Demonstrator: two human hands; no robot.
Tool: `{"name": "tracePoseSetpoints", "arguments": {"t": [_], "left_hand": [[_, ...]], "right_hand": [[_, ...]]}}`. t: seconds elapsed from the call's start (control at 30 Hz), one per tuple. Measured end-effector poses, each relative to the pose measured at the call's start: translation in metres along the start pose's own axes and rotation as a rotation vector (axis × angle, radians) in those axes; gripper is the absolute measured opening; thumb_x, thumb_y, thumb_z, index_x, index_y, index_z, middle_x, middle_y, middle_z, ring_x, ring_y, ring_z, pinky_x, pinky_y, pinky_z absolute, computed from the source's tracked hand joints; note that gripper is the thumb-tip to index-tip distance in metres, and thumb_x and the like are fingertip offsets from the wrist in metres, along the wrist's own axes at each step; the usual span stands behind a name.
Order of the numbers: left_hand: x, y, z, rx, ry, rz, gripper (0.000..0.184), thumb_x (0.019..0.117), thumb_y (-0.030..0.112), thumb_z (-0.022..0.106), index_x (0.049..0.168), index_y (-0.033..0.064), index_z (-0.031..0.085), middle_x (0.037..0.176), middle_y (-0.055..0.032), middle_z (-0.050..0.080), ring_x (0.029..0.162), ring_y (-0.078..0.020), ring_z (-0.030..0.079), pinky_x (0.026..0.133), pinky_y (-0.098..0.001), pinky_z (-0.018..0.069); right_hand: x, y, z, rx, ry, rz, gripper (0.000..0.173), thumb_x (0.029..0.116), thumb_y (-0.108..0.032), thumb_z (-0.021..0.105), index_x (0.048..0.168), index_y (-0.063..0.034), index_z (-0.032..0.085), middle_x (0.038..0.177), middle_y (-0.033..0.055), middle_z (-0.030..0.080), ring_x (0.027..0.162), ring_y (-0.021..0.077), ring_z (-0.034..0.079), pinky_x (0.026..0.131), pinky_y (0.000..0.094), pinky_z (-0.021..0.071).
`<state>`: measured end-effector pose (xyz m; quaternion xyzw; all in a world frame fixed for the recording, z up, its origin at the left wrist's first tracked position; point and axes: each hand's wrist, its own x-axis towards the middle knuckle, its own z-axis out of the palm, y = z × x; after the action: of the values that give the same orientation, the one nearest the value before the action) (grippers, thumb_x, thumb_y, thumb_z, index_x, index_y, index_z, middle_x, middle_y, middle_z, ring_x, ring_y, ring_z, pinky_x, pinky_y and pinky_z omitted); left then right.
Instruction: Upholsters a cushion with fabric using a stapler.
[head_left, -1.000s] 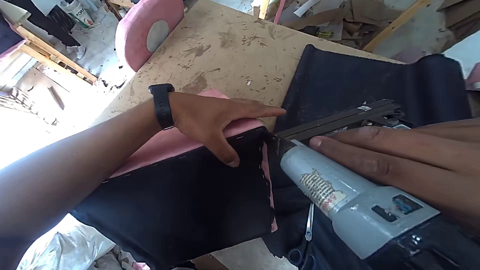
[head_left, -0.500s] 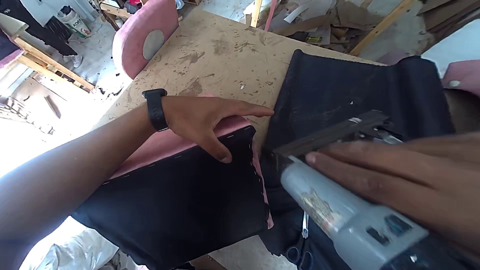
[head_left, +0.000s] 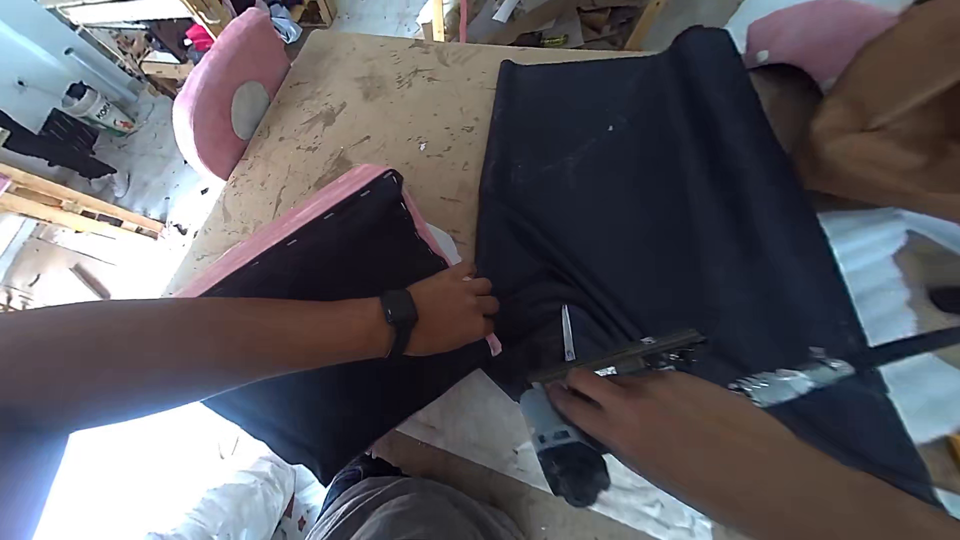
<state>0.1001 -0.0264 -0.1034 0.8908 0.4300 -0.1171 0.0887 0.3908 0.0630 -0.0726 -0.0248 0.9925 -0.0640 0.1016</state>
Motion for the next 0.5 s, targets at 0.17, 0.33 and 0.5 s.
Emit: {"name": "tracePoseSetpoints", "arguments": {"t": [0.17, 0.33, 0.5], "left_hand": [[0.014, 0.037, 0.000, 0.125, -0.055, -0.137, 0.015, 0.0992, 0.013, 0.056, 0.100, 0.0098, 0.071, 0.121, -0.0075, 0.063, 0.120, -0.0293, 0.057, 0.108, -0.0554, 0.0428], [0.044, 0.054, -0.009, 0.017, -0.367, -0.336, 0.024, 0.0896, 0.031, 0.070, 0.101, 0.0105, 0.075, 0.141, -0.0054, 0.058, 0.134, -0.0325, 0.050, 0.108, -0.0695, 0.0375], [0.072, 0.047, 0.006, -0.090, -0.386, -0.471, 0.029, 0.0931, 0.037, 0.068, 0.108, 0.0122, 0.072, 0.133, -0.0042, 0.064, 0.127, -0.0289, 0.057, 0.096, -0.0583, 0.0485]], "right_hand": [[-0.012, -0.018, 0.036, 0.089, -0.103, 0.064, 0.027, 0.0962, -0.017, 0.063, 0.123, -0.0195, 0.064, 0.105, 0.0081, 0.063, 0.069, 0.0263, 0.066, 0.053, 0.0438, 0.0565], [-0.010, -0.030, 0.053, 0.201, -0.223, 0.148, 0.032, 0.0967, -0.024, 0.064, 0.129, -0.0213, 0.064, 0.113, 0.0095, 0.064, 0.086, 0.0298, 0.068, 0.069, 0.0486, 0.0583], [-0.004, -0.035, 0.084, 0.301, -0.320, 0.214, 0.031, 0.0937, -0.021, 0.067, 0.125, -0.0186, 0.067, 0.115, 0.0101, 0.066, 0.100, 0.0318, 0.067, 0.081, 0.0535, 0.0558]]}}
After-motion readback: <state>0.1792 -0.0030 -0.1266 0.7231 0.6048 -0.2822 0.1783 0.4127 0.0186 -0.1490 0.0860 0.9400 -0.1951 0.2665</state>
